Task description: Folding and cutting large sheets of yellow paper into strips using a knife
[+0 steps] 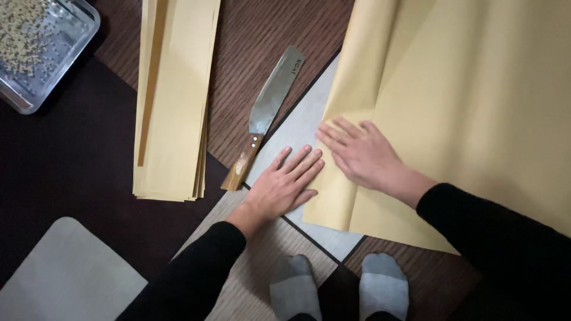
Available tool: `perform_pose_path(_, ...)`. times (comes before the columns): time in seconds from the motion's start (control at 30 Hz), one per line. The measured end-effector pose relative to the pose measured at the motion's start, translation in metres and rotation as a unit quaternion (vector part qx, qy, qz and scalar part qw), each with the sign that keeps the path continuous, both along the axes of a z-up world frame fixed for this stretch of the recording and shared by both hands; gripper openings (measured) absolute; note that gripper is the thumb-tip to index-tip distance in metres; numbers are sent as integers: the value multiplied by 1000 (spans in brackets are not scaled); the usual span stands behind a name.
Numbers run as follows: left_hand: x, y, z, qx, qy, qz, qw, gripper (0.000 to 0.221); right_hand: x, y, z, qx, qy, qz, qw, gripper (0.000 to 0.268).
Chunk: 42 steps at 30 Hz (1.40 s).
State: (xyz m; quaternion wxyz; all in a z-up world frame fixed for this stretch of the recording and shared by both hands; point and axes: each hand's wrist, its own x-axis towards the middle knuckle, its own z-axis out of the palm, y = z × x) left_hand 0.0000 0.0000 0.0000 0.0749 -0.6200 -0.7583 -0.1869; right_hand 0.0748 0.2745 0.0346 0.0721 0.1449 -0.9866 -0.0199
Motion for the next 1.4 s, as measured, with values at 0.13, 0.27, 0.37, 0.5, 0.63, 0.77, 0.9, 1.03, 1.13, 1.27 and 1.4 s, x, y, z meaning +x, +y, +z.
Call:
perform_pose_path(0.13, 1, 1, -5, -23, -7, 6, 1000, 74, -26, 21, -6, 18, -49, -32, 998, 55)
perform_pose_path(0.27, 1, 0, -3, -31, -9, 12, 999, 75, -51, 34, 0, 34, -70, -47, 996, 58)
perform_pose_path(0.37, 1, -1, 0, -38, -4, 16, 999, 76, -66, 44, -4, 36, -90, -60, 993, 60)
perform_pose_path(0.5, 1, -1, 3, -34, -7, 20, 999, 75, -64, 41, -7, 53, -105, -53, 992, 64)
perform_pose_path(0.63, 2, -1, -5, -32, -5, 21, 999, 75, -33, 18, -6, 43, -60, -13, 997, 62)
perform_pose_path(0.77, 0, -2, -5, -25, 0, 14, 1000, 75, 2, -5, -9, 25, -21, 27, 999, 59)
perform_pose_path(0.9, 1, -12, 2, -47, 14, 0, 999, 76, 18, -23, 1, 15, -32, 29, 999, 58)
perform_pose_path(1.03, 2, -18, 2, -44, 20, 2, 999, 74, 12, -16, 1, 14, -19, 30, 999, 59)
perform_pose_path(1.13, 3, -18, 2, -40, 13, 3, 999, 74, -1, -7, 6, -7, -29, 22, 999, 55)
perform_pose_path(1.27, 3, -19, -1, -31, 8, 6, 999, 74, -23, 4, 5, -5, -59, -3, 998, 56)
perform_pose_path(1.4, 2, -19, 3, -22, 3, 6, 1000, 73, -44, 16, 5, 0, -63, -40, 997, 61)
